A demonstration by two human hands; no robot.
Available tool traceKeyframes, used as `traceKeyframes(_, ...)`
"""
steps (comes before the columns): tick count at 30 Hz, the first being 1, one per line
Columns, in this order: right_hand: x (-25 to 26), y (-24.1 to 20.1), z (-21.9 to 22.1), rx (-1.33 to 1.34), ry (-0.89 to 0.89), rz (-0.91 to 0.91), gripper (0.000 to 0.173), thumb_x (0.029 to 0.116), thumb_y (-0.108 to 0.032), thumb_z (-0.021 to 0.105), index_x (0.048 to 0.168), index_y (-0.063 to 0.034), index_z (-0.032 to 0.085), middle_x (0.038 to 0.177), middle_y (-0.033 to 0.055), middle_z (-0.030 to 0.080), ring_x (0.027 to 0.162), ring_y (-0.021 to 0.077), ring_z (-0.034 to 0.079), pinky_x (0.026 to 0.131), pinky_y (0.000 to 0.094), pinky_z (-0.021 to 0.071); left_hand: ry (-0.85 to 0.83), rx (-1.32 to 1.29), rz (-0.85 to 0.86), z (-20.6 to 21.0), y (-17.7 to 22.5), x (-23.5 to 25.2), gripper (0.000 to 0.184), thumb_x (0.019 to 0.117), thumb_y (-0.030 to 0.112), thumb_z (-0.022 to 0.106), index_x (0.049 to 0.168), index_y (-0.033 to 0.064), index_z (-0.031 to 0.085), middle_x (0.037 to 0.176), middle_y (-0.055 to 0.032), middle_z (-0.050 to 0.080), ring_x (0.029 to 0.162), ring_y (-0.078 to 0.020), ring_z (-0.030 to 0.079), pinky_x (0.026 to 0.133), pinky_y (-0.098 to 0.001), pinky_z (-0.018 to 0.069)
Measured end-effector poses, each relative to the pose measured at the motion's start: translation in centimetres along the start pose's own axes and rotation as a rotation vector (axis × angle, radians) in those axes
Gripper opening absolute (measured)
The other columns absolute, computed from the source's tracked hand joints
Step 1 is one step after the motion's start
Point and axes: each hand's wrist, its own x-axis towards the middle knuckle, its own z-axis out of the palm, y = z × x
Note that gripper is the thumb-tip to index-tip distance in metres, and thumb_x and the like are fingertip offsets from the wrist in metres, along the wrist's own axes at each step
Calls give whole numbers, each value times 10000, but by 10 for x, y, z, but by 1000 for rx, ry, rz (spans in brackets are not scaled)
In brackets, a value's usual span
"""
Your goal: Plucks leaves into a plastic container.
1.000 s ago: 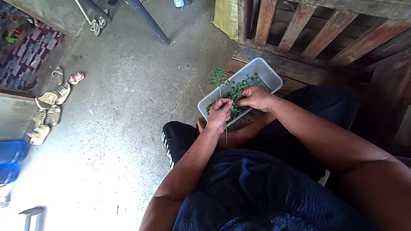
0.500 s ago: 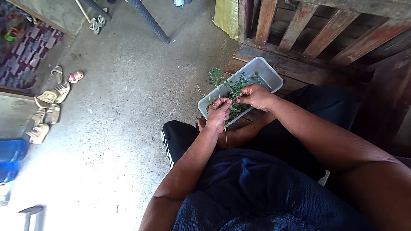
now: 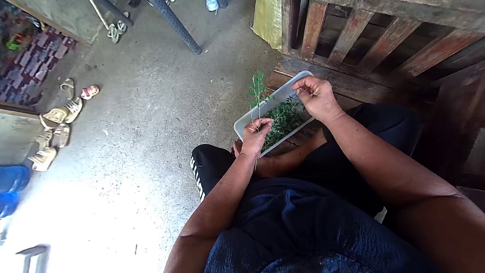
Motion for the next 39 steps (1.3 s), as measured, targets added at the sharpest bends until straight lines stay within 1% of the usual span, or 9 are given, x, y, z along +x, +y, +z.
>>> traceKeyframes(2, -2, -6, 3, 109, -152, -17, 187, 996, -6, 522, 1062, 32, 693, 1013, 120, 717, 859, 121, 660, 811, 298, 549, 0, 0, -1, 0, -1, 0, 97, 983, 35, 651, 1050, 13, 718, 854, 2, 687, 588, 3, 514, 510, -152, 405)
traceKeyframes(5, -6, -4, 12, 68, -337, 113, 131, 991, -31, 587, 1055, 17, 690, 931, 103, 714, 828, 140, 671, 814, 333, 552, 12, -8, -1, 0, -2, 0, 84, 982, 41, 657, 1039, 20, 715, 833, 7, 680, 574, -2, 502, 501, -155, 393)
traceKeyframes(10, -5, -5, 10, 159, -418, 422, 145, 1007, -121, 633, 1050, -16, 722, 938, 72, 703, 846, 119, 640, 837, 333, 521, 9, -11, -10, 0, -2, 0, 87, 989, 33, 640, 1043, 20, 707, 837, 5, 672, 566, -3, 486, 497, -158, 385)
traceKeyframes(13, -4, -4, 9, 219, -471, 481, 151, 989, -148, 682, 1059, -20, 720, 987, 65, 683, 900, 111, 609, 874, 329, 494, -3, -11, -19, 0, -3, 0, 85, 992, 39, 635, 1037, 20, 705, 823, 4, 662, 555, -6, 470, 490, -160, 373)
traceKeyframes(19, -5, -6, 11, 191, -474, 502, 103, 916, -84, 759, 978, -23, 705, 921, 54, 667, 837, 98, 603, 816, 305, 505, -9, -29, -27, 2, -3, -1, 74, 990, 31, 637, 1030, 17, 697, 826, -7, 664, 539, -7, 459, 476, -157, 360)
traceKeyframes(27, -4, -7, 10, 142, -525, 466, 51, 954, -64, 697, 929, -22, 682, 842, 46, 625, 760, 100, 560, 737, 305, 472, -15, 27, -29, 2, -4, 0, 61, 986, 40, 642, 1026, 17, 682, 823, 5, 648, 577, -8, 478, 518, -164, 387)
traceKeyframes(34, -5, -5, 12, 191, -427, 488, 36, 919, -40, 723, 914, -29, 689, 836, 35, 629, 764, 91, 563, 744, 296, 475, 2, 30, -30, 2, -5, 1, 52, 985, 47, 649, 1013, 18, 683, 812, -2, 645, 577, -17, 481, 518, -170, 387)
traceKeyframes(37, -5, -5, 13, 272, -397, 471, 58, 915, 2, 704, 969, -17, 695, 915, 57, 656, 837, 104, 597, 800, 298, 500, -5, 61, -30, 3, -2, 0, 52, 987, 49, 646, 1004, 16, 682, 819, 2, 640, 599, -15, 494, 537, -166, 400)
traceKeyframes(39, -5, -4, 12, 317, -412, 458, 238, 901, 84, 627, 1114, -2, 690, 1060, 101, 673, 951, 135, 623, 868, 313, 512, -7, 70, -24, 5, -1, -1, 57, 988, 43, 643, 1012, 10, 683, 836, -3, 646, 618, -16, 504, 552, -166, 407)
